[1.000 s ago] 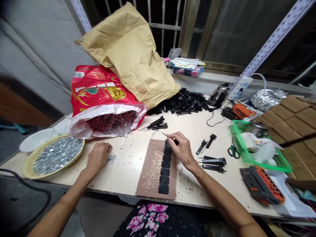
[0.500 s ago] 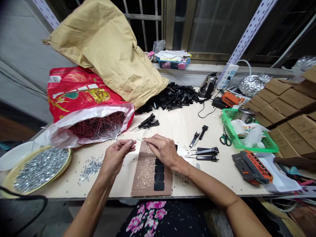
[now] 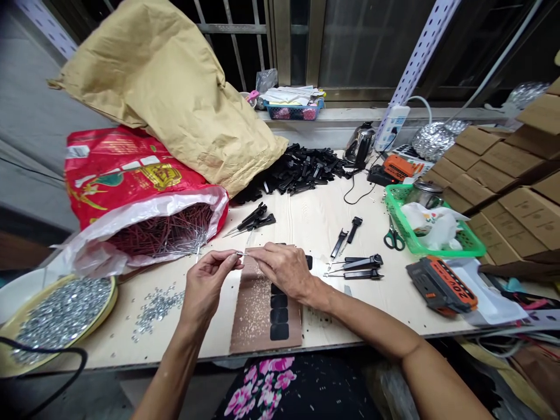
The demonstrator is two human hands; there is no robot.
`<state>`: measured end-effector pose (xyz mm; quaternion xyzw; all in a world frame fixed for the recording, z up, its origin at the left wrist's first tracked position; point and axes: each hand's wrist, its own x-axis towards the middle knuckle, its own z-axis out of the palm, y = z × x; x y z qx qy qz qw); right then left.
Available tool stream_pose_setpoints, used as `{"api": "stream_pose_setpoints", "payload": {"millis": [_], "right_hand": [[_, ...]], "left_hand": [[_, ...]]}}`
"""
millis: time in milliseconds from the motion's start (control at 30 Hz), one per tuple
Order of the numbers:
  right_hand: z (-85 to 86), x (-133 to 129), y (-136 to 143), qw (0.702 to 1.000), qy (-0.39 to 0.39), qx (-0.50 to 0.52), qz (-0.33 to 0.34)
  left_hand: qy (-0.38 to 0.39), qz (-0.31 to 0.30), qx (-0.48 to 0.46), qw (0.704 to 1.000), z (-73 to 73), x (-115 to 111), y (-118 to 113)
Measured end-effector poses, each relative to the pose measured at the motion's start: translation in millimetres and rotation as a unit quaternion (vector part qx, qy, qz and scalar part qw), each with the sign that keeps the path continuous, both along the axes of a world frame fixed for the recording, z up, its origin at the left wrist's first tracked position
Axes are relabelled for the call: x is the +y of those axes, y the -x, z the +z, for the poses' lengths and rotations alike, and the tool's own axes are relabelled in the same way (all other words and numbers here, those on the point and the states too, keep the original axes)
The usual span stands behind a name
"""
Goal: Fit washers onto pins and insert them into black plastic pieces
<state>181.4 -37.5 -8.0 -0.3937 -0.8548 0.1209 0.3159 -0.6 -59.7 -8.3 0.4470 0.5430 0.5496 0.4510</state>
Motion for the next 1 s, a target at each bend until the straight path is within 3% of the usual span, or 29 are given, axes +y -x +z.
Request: {"api": "stream_pose_setpoints", "payload": {"millis": [433,600,800,1000], "right_hand": [[-10.0,-9,3,0.996,-0.050,-0.028,-0.069],[-9.9,-11,5,0.989,-0.093,-0.062,-0.100],[-12.0,-10,6,0.987,-0.114,-0.055,-0.095],[-15.3,-9,3,0.987,-0.116,-0.054,-0.096]], "left_hand": [[0.053,-0.016,-0.009,0.998,-2.3,3,1],[0.086,-0.028,-0.085,0.992,-5.4,4,0],[0.107,-0.022,-0.136,0.985,-5.3,6,-3],[0.096,-0.037,-0.116,0.988,-9.9,4,-4]]}}
